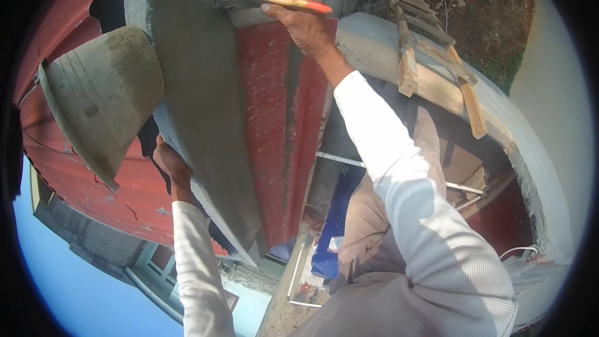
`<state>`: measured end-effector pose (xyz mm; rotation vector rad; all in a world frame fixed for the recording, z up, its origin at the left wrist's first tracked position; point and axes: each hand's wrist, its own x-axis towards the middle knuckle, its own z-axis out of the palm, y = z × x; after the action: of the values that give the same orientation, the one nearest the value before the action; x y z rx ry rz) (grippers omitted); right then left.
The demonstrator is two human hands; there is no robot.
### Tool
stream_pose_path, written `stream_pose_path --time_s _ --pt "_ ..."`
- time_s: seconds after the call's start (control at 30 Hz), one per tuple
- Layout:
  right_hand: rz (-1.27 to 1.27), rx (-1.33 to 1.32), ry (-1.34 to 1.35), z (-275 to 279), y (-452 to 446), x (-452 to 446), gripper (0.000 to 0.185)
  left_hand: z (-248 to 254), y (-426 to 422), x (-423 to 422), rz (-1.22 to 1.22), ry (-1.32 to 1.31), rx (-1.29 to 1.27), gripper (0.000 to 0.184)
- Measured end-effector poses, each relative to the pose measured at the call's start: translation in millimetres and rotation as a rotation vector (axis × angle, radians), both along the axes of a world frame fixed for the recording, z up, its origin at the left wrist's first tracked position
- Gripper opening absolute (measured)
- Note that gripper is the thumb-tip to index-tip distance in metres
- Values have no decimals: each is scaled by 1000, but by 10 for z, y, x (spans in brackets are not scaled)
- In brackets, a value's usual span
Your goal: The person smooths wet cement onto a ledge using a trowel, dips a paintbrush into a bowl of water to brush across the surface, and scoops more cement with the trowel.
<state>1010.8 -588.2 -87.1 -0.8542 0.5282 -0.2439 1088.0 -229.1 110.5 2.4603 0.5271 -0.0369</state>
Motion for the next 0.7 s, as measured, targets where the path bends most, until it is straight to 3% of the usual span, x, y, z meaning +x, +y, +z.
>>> stream_pose_path --time_s 0.07,0.13,0.23,0.37,0.5,0.57,0.7 --pt "-126 124 -39 81 67 -88 38 0 15 -18 1 5 10 51" --pt "48 2 12 142 393 -344 36 -2 10 -13 -11 -18 26 52" --pt "231 70 145 382 1011 -947 35 14 -92 -26 -12 -42 26 52" --pt "569 -295 -44 606 1207 -1203 29 -38 97 16 -42 -41 88 51" --pt "267 -297 -162 839 653 -393 27 -50 104 36 44 -28 114 52" --pt "152 -489 -91 961 283 -82 26 -29 43 38 53 -20 147 53" --pt "-163 -538 -164 975 383 3 25 5 -41 1 40 -31 183 54"
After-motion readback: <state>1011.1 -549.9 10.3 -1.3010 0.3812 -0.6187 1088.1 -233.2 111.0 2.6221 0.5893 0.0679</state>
